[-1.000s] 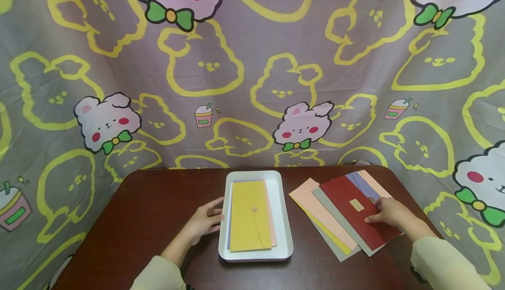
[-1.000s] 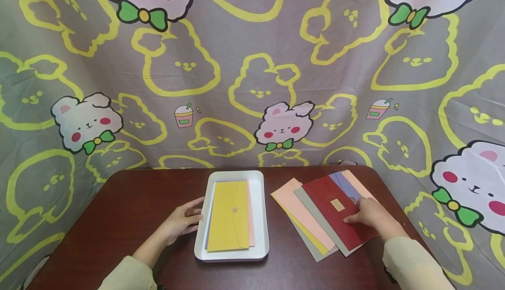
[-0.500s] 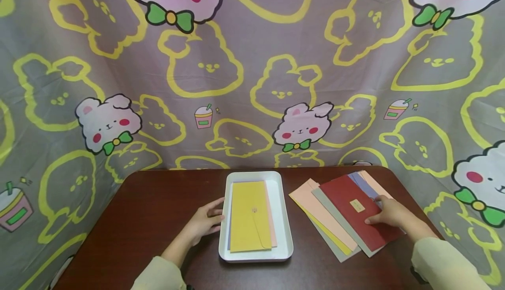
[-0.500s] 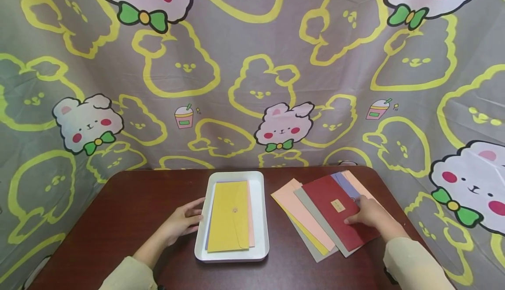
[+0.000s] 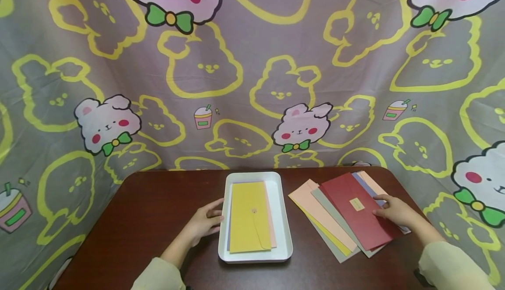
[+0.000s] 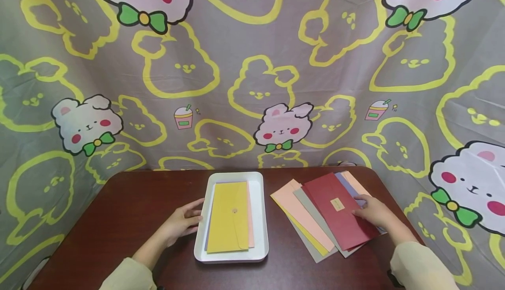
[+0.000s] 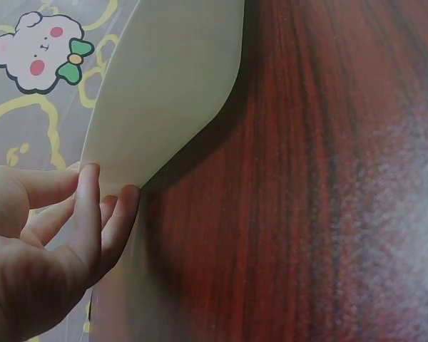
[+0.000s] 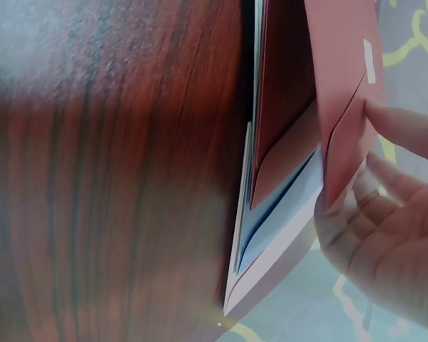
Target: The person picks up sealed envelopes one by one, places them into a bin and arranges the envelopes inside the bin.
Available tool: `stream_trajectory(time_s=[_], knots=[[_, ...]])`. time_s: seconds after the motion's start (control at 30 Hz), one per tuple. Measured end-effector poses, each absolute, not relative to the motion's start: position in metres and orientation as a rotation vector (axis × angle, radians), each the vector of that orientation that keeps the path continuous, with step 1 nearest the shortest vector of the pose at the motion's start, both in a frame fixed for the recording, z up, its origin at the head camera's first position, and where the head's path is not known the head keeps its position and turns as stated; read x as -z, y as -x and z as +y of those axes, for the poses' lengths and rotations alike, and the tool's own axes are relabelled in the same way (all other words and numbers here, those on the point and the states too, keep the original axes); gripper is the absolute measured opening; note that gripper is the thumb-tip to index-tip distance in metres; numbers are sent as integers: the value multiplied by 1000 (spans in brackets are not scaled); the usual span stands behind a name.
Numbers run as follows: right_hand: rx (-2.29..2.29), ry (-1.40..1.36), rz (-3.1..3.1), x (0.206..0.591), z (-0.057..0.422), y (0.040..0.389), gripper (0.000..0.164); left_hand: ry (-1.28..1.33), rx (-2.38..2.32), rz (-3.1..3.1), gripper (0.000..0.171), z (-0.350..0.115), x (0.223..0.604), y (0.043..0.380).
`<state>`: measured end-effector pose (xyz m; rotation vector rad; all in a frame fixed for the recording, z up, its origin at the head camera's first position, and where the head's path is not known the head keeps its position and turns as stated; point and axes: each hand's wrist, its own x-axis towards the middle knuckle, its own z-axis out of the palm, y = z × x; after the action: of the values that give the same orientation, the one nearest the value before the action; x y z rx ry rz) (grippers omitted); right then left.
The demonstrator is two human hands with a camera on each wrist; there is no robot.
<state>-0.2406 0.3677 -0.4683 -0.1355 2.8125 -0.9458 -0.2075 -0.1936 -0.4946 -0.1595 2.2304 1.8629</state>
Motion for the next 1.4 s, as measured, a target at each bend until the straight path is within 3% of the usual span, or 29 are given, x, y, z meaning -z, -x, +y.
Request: stream_trajectory(time_s=[0.13,0.83,1.4], knots=[[986,186,2812,470,370,238,50,161,-1856,2234,57,-194,495,207],[1217,263,2670,478,371,225,52,153,-1851,2234,57,-193,494,207],[1574,168,2247,474,365,215,71,169,-1848,2232,57,-192,492,206]])
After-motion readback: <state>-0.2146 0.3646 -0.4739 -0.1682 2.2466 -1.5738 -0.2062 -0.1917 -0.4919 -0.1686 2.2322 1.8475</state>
